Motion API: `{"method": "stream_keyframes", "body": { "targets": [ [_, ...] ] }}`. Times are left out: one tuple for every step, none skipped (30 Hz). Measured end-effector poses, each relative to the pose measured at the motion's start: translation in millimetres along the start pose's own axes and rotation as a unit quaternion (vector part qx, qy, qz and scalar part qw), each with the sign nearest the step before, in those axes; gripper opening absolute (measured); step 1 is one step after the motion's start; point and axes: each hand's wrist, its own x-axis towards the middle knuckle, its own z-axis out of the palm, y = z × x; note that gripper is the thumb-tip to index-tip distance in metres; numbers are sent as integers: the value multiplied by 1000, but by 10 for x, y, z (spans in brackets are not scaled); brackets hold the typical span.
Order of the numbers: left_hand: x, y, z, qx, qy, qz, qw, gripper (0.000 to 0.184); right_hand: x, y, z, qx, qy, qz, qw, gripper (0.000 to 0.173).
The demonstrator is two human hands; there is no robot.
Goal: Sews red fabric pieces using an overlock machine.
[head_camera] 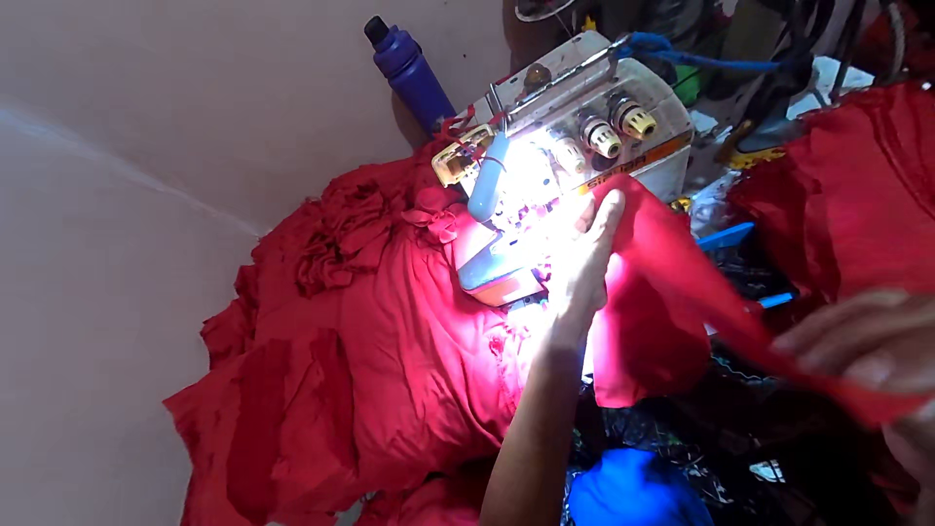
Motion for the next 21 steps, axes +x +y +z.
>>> {"method": "stream_keyframes", "body": {
  "targets": [
    [-146, 7, -67, -1, 1, -14, 1000, 22, -27, -72, 38, 34, -70, 2, 997, 16],
    [-323, -15, -158, 32, 15, -29, 999, 23, -67, -119, 94, 56, -135, 3, 989, 19],
    [-462, -72, -260, 63, 21, -36, 997, 26, -124, -128, 160, 66, -187, 1, 980, 23],
    [-574, -156, -344, 92, 40, -36, 994, 27, -197, -109, 235, 64, -224, 3, 972, 25],
    [-676, -254, -412, 102, 59, -33, 992, 26, -282, -63, 315, 58, -247, 9, 967, 25],
    [-769, -357, -452, 93, 79, -21, 992, 21, -369, 0, 397, 51, -258, 15, 965, 23],
    [-875, -423, -468, 78, 93, -10, 993, 16, -424, 47, 471, 48, -263, 20, 963, 21],
    [-990, -466, -484, 62, 95, 9, 993, 14, -433, 72, 529, 52, -264, 24, 963, 21],
    [-1100, -495, -505, 47, 86, 34, 995, 13, -400, 78, 574, 53, -259, 30, 964, 22],
    [-1204, -491, -518, 40, 76, 52, 995, 13, -352, 84, 625, 51, -242, 37, 968, 22],
    [-1293, -477, -529, 31, 72, 64, 995, 12, -297, 102, 693, 45, -211, 43, 976, 22],
    [-1360, -467, -549, 9, 70, 75, 995, 13, -241, 126, 767, 38, -172, 50, 983, 21],
    [-1412, -456, -576, -20, 67, 80, 994, 15, -186, 142, 837, 31, -134, 62, 988, 20],
    [-1450, -442, -608, -46, 64, 81, 994, 17, -139, 149, 899, 25, -104, 79, 991, 19],
    [-1478, -430, -641, -65, 60, 84, 993, 17, -101, 151, 953, 23, -83, 96, 992, 17],
    [-1496, -423, -671, -76, 55, 90, 991, 17, -73, 151, 1001, 25, -72, 110, 991, 14],
    [-1511, -424, -699, -82, 55, 96, 990, 16, -58, 154, 1045, 28, -68, 121, 990, 14],
    [-1527, -430, -723, -81, 59, 101, 990, 15, -54, 158, 1085, 31, -68, 130, 989, 14],
    [-1542, -432, -743, -79, 66, 103, 989, 15, -58, 164, 1122, 30, -71, 139, 987, 13],
    [-1557, -428, -757, -74, 75, 102, 989, 15, -66, 169, 1156, 25, -73, 147, 986, 13],
    [-1570, -422, -773, -67, 81, 101, 989, 14, -73, 175, 1192, 12, -72, 153, 985, 12]
  ]
}}
